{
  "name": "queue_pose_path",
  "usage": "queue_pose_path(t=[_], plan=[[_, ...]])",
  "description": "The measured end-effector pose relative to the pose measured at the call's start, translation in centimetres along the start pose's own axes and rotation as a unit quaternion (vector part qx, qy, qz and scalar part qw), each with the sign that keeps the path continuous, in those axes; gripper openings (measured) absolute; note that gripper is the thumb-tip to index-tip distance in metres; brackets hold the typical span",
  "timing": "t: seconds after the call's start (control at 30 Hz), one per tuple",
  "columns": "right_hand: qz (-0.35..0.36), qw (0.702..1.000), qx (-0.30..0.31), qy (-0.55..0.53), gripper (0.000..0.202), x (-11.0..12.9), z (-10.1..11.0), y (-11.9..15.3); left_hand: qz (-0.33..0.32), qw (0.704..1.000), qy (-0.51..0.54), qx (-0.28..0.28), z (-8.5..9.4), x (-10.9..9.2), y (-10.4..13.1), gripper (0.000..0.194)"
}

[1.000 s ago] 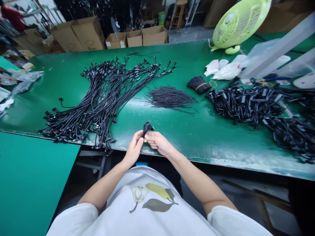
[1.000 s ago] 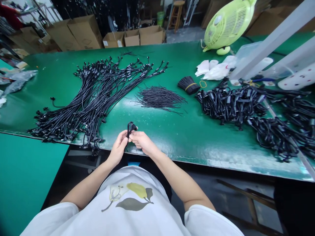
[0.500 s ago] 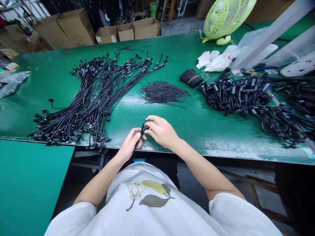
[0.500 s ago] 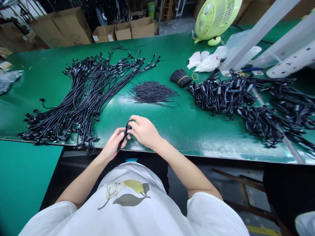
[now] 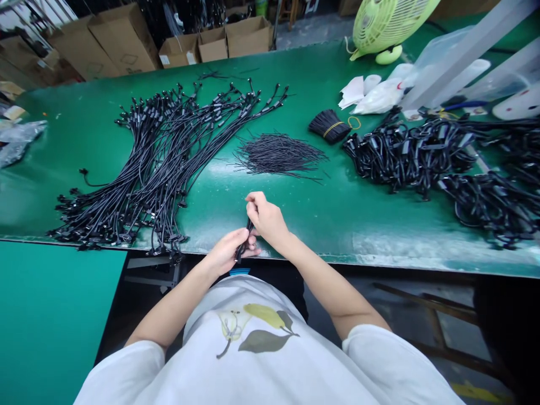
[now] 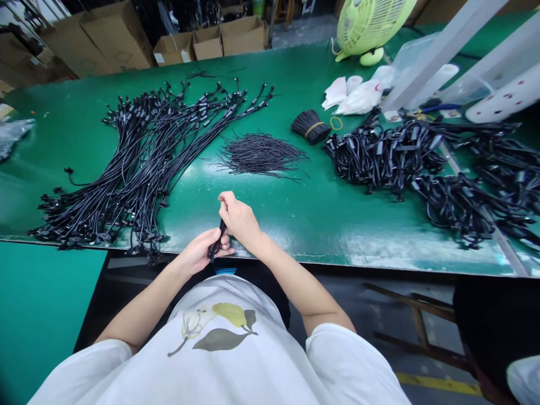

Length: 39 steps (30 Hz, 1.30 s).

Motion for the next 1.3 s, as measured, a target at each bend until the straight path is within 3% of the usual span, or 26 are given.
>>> queue_pose_path(t=[0.1,0.23,0.37,0.43,0.53,0.63,0.7,0.77,0.83,0.93,1.03,1.13,1.23,1.27,1.3], plan=[[-0.015,0.999,0.001,-0.04,0.019,-0.1,0.5,0.3,0.04,0.997,0.05,0.035,-0.5,1.0,0.5,0.038],[-0.054,0.986,0.03,-0.158,0.014,-0.8,0.3,0.3,0.016,0.998,0.061,0.03,-0.6,1.7,0.2,0.04],[-0.149,0.924,0.06,-0.348,0.015,-2.5,-1.5,0.8,-0.016,1.0,-0.007,-0.005,-0.6,1.9,-0.6,0.048],[-0.19,0.898,0.05,-0.393,0.015,-3.5,-1.8,1.4,-0.011,0.999,-0.045,0.001,-0.9,2.2,-0.8,0.047],[-0.208,0.882,0.021,-0.423,0.022,-4.4,-1.1,2.3,0.017,0.996,-0.081,0.02,-1.3,3.0,-0.7,0.045],[-0.233,0.825,-0.01,-0.514,0.042,-4.5,0.0,3.5,-0.018,0.991,-0.133,-0.014,-0.8,2.7,-0.9,0.045],[-0.258,0.768,-0.006,-0.586,0.053,-4.1,0.2,4.3,-0.081,0.974,-0.206,-0.042,-0.6,1.9,-1.3,0.041],[-0.267,0.722,0.015,-0.638,0.057,-3.4,0.1,5.0,-0.14,0.939,-0.311,-0.054,-1.1,1.1,-1.7,0.034],[-0.266,0.706,0.0,-0.656,0.054,-3.1,0.2,5.6,-0.187,0.891,-0.41,-0.055,-1.9,0.8,-2.0,0.026],[-0.283,0.713,-0.061,-0.639,0.039,-3.8,0.1,6.2,-0.214,0.845,-0.489,-0.039,-3.0,1.5,-2.3,0.023],[-0.317,0.724,-0.061,-0.61,0.042,-4.8,-0.6,6.1,-0.196,0.835,-0.513,-0.009,-3.5,2.8,-2.4,0.02],[-0.338,0.739,-0.064,-0.579,0.044,-7.5,1.4,5.7,-0.18,0.839,-0.513,0.028,-3.3,3.3,-1.9,0.029],[-0.354,0.781,-0.08,-0.508,0.033,-12.4,8.0,6.1,-0.184,0.846,-0.5,0.02,-2.0,2.0,-0.6,0.037],[-0.354,0.856,-0.118,-0.359,0.028,-14.6,12.1,6.4,-0.181,0.85,-0.495,0.009,-1.3,1.5,-0.1,0.035],[-0.337,0.908,-0.167,-0.185,0.028,-16.4,16.7,6.5,-0.173,0.855,-0.489,-0.005,-0.6,1.0,0.4,0.032]])
Point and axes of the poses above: each hand's wrist, its own y-axis away from the middle knuckle, its own z-axis out of the back of the hand, x = y × z, the point moved 7 cm from there along -y, towards the middle knuckle, and after that the axes turned 9 degrees about y, right-handed, at the moved point
